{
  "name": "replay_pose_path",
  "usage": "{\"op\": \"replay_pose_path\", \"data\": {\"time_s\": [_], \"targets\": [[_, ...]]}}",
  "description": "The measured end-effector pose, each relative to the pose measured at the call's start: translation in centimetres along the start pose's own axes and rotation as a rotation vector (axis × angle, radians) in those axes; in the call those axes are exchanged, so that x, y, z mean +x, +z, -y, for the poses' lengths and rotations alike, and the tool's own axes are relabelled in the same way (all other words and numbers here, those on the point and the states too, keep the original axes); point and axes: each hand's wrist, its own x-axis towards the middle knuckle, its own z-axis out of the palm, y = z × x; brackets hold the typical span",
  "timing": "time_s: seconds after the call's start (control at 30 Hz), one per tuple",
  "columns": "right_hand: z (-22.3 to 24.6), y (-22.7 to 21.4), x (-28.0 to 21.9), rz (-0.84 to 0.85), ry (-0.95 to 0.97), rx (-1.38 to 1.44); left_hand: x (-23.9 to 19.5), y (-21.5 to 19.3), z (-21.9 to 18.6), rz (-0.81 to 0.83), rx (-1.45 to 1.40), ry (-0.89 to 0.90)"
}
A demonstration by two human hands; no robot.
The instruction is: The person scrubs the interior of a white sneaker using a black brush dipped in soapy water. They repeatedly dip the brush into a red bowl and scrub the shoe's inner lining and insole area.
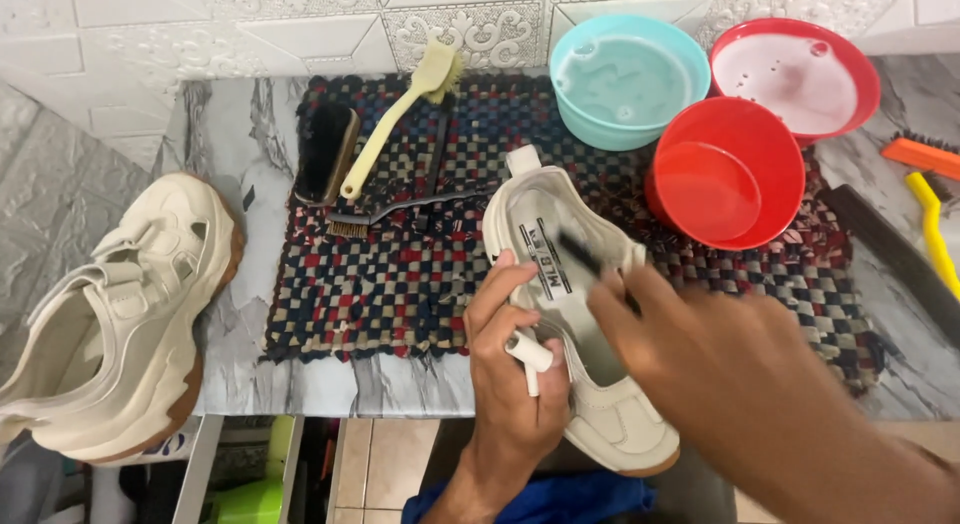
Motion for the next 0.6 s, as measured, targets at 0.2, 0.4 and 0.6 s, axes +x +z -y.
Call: {"op": "replay_pose_path", "data": {"time_s": [0.2,0.4,0.6], "targets": [[0.5,0.9,1.5,-0.138,-0.082,0.085,-0.4,0.0,0.4,0.000,-0.014,-0.015],[2.0,-0.3,-0.9,-0.098,-0.014,-0.032,-0.5,-0.3,0.3,-0.001,-0.020,-0.030],[0.7,1.0,1.9,-0.211,-0.036,-0.004,-0.2,-0.3,0.2,-0.004,-0.023,-0.025]]}}
